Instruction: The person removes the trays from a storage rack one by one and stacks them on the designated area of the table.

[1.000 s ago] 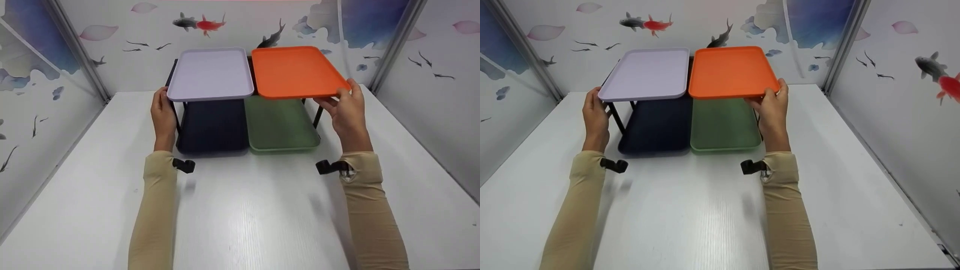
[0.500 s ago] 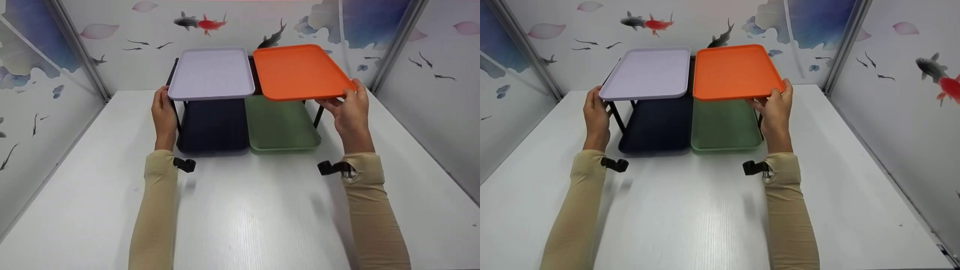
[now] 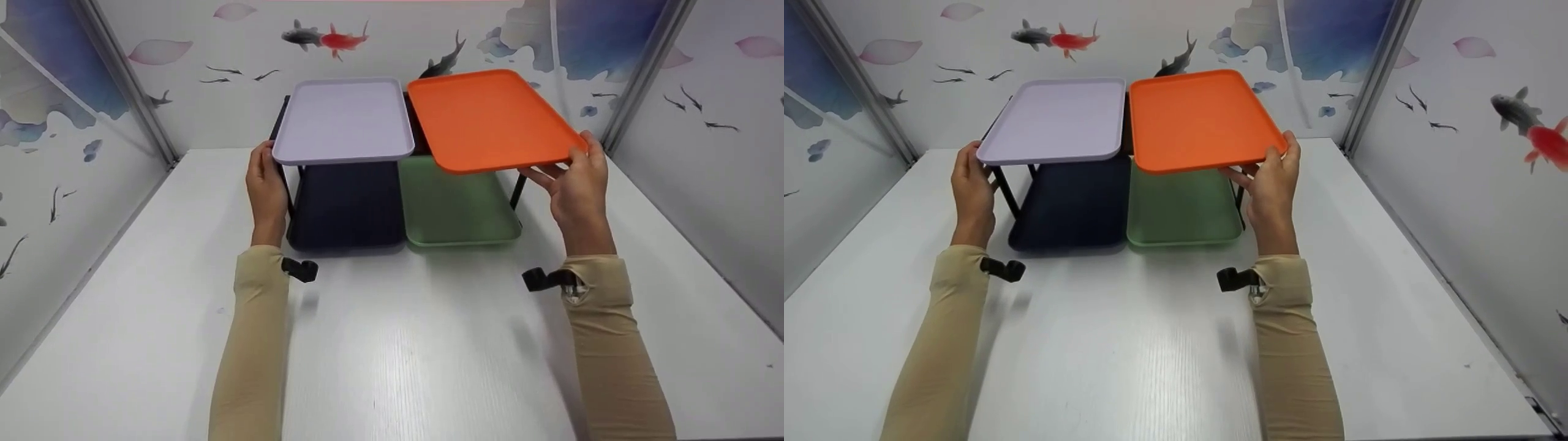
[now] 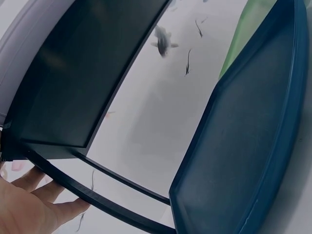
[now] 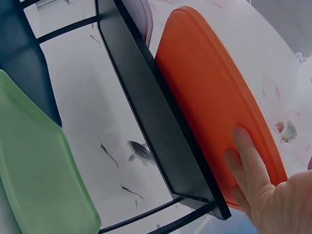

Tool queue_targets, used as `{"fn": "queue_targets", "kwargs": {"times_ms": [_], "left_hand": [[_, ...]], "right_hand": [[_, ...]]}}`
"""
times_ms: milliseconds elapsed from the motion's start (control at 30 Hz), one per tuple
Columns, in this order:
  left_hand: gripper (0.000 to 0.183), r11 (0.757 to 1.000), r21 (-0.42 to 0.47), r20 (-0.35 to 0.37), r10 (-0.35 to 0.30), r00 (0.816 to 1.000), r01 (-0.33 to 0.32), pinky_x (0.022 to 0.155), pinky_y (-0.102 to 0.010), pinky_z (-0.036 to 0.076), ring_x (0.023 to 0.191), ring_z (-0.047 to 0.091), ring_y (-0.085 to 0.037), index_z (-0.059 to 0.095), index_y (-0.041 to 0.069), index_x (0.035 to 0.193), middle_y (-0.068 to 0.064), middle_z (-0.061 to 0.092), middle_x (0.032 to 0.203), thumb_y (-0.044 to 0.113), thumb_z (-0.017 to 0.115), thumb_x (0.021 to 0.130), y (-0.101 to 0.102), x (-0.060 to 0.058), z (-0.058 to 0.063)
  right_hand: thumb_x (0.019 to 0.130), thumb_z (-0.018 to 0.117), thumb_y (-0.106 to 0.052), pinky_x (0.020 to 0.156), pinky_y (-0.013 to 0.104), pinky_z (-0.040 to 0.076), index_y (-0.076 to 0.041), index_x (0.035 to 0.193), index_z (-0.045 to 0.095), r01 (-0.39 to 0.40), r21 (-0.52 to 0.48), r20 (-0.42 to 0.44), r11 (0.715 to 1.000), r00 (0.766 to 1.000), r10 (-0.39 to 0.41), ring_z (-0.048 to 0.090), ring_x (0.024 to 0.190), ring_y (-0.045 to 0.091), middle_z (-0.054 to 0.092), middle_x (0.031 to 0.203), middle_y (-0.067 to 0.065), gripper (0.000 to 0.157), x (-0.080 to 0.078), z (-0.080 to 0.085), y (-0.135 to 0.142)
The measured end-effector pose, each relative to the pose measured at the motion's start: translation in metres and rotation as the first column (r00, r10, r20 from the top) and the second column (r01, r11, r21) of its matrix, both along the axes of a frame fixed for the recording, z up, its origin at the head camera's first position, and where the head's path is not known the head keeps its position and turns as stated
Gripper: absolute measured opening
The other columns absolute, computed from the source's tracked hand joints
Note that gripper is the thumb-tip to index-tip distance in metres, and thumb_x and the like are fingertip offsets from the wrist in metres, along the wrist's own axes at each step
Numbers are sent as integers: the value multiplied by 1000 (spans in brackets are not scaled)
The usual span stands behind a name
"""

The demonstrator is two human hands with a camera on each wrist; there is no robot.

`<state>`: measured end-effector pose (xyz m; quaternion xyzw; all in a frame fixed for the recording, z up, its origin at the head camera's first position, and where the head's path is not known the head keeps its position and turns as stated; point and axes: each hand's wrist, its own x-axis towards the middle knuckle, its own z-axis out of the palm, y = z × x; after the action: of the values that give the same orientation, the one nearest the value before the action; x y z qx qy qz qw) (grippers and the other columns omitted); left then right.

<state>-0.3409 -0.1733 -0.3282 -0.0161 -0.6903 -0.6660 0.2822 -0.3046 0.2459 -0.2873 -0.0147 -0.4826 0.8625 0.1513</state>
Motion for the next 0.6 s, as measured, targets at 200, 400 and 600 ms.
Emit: {"fn": "queue_targets", "kwargs": {"times_ms": [200, 400, 600], "left_hand": [[40, 1000, 6, -20, -6, 1000, 6, 118, -27, 34, 141, 46, -21, 50, -2, 141, -16, 54, 144, 22, 35, 114, 0, -2, -2], [40, 1000, -6, -4, -2, 1000, 2, 119, -28, 32, 143, 44, -20, 50, 0, 142, -15, 53, 146, 24, 35, 114, 0, 1, 0], [40, 1000, -27, 6, 9, 1000, -9, 120, -29, 32, 144, 43, -21, 51, 1, 143, -15, 53, 147, 24, 36, 114, 1, 3, 1]], "right_hand": [[112, 37, -18, 87, 44, 59, -23, 165, 3, 7, 13, -5, 1000, 1000, -7, 68, 111, 31, 29, 159, 12, 64, 3, -1, 1], [112, 38, -18, 87, 44, 59, -23, 165, 4, 3, -7, -14, 1000, 1000, -3, 68, 112, 31, 29, 160, 11, 64, 6, 1, 2], [111, 40, -17, 82, 45, 61, -21, 165, 6, -8, -36, -32, 999, 999, 6, 72, 101, 30, 35, 153, 11, 64, 9, 0, 4]]}}
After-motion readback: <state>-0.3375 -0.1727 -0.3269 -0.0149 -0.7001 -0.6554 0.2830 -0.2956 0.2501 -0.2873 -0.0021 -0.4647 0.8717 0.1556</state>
